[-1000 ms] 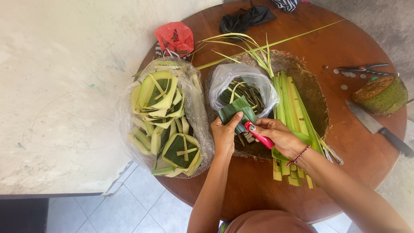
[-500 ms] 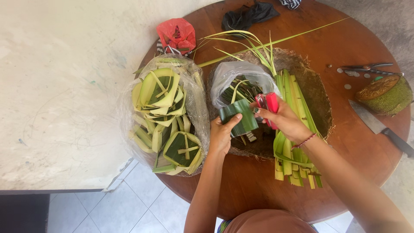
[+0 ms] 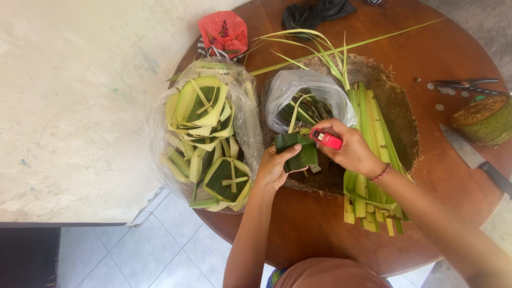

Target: The person weaves a small basket using palm leaves and a red stapler. They fold and interlace the leaves, then secure the structure with staples, placing the finished basket into a woven tray.

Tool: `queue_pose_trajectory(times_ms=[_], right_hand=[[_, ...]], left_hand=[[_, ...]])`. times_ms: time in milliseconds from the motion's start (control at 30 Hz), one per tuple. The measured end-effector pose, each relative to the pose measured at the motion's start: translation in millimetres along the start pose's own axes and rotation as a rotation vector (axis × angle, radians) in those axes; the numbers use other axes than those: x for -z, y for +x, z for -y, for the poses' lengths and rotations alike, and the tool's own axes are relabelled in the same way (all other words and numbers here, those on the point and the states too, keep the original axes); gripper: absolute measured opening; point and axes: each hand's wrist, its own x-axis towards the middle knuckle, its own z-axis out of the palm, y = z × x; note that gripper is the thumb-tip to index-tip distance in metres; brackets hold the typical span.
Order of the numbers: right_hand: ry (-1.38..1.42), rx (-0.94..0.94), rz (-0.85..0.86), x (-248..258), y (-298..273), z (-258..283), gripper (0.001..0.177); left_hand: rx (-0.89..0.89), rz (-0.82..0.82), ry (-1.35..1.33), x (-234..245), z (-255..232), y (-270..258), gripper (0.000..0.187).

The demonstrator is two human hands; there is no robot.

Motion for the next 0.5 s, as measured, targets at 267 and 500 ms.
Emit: queue_pose_trajectory(times_ms=[267,500], right_hand=[[-0.841,-0.215,0.598,5.6,42.4,-60.3,0.037],[-1.139,0.072,0.811,-31.5,28.4,-139.6,0.030]], left_hand=[[-0.257,-0.265,0.271,31.7,-13.0,-4.1,0.013],[-0.265,-0.256,0.286,36.3,-4.0,2.4,0.013]])
